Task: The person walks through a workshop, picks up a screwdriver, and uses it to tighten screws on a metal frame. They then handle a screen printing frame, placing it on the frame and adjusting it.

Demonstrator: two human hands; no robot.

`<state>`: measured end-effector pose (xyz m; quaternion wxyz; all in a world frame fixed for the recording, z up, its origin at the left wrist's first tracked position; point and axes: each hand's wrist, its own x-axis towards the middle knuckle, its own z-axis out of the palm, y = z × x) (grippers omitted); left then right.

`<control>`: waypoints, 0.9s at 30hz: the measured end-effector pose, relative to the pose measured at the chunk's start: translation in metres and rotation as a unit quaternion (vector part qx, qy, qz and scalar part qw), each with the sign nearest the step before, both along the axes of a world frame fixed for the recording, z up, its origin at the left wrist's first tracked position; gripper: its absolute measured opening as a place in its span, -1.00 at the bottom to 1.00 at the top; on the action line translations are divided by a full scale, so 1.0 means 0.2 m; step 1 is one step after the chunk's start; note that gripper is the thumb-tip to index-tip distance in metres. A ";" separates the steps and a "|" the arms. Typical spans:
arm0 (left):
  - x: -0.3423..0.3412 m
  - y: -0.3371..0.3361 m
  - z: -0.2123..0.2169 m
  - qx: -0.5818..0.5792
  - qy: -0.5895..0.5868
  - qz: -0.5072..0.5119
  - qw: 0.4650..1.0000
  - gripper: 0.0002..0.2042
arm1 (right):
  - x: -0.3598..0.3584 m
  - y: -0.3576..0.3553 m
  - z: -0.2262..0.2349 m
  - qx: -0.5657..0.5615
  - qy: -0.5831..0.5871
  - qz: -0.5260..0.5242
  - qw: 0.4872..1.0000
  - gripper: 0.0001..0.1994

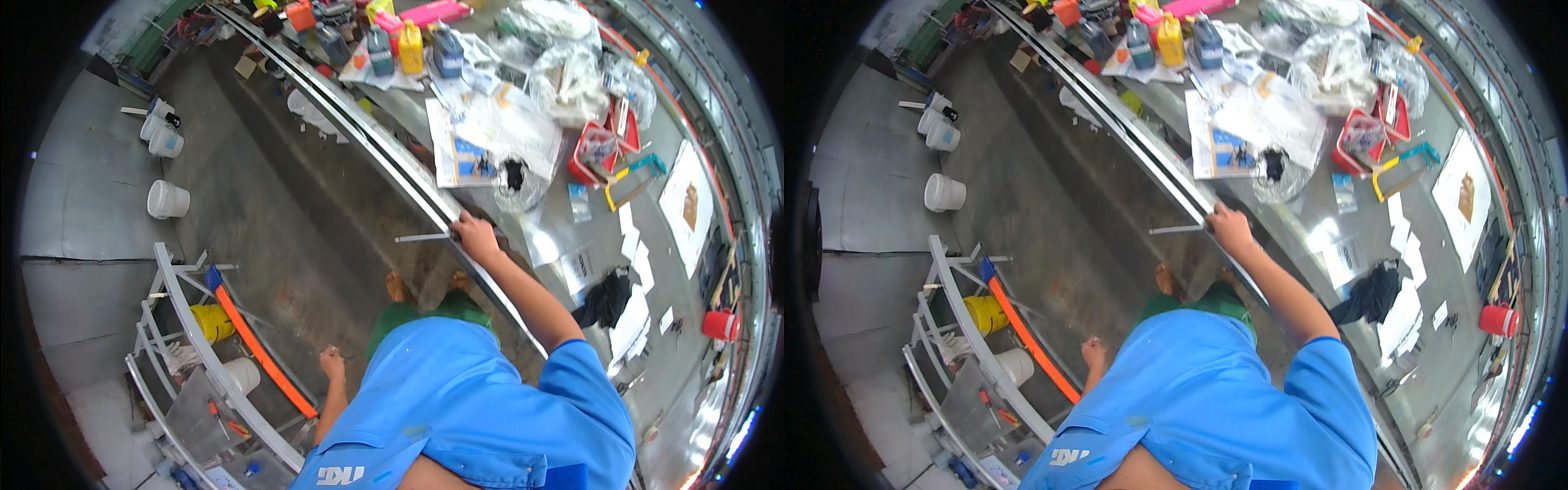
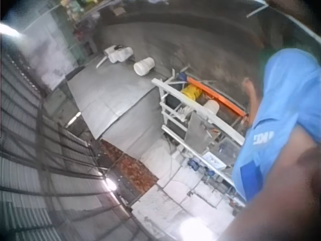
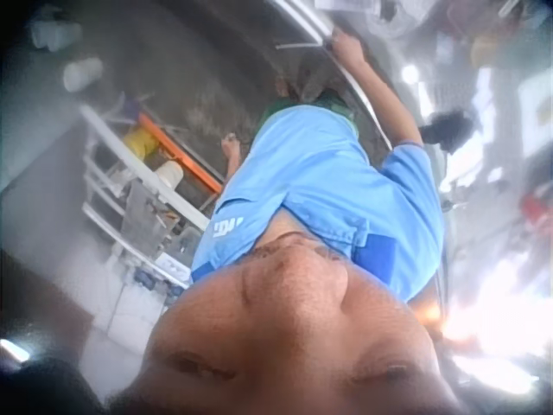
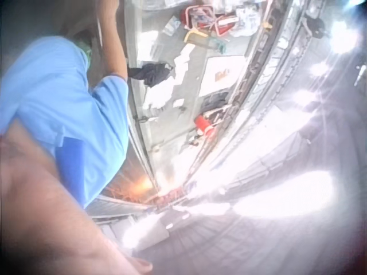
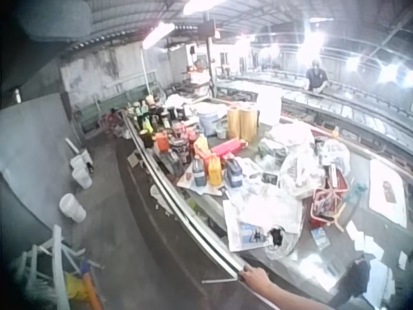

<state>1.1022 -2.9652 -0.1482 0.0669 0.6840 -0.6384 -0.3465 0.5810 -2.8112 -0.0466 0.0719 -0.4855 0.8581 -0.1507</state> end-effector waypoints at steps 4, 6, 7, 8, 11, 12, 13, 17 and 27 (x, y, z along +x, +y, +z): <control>-0.17 -0.26 -0.03 -0.003 0.123 0.093 0.988 -0.75 | -0.02 -0.01 0.03 0.032 0.052 0.040 0.997 -0.88; -0.28 -0.35 0.00 -0.010 0.159 0.065 0.985 -0.79 | -0.04 -0.01 0.02 0.054 0.059 0.056 0.995 -0.88; -0.30 -0.38 0.01 0.026 0.179 0.052 0.982 -0.81 | -0.03 -0.03 0.02 0.068 0.057 0.068 0.994 -0.88; -0.32 -0.41 0.00 0.059 0.205 0.035 0.976 -0.83 | -0.04 -0.05 0.04 0.079 0.060 0.076 0.992 -0.87; -0.49 -0.47 0.04 0.122 0.182 -0.010 0.976 -0.88 | -0.04 -0.04 0.04 0.088 0.055 0.072 0.992 -0.88; -0.53 -0.47 0.04 0.129 0.194 -0.025 0.972 -0.89 | -0.04 -0.03 0.06 0.095 0.042 0.067 0.992 -0.89; -0.57 -0.47 0.01 0.136 0.205 -0.040 0.968 -0.89 | -0.04 -0.01 0.06 0.092 0.038 0.056 0.993 -0.90; -0.61 -0.53 -0.05 0.176 0.148 -0.103 0.968 -0.93 | 0.04 -0.02 0.19 -0.042 -0.020 -0.046 0.998 -0.85; -1.56 -0.73 0.08 0.313 0.264 -0.054 0.911 -0.72 | 0.26 0.10 0.33 -0.259 -0.211 -0.352 0.875 -0.78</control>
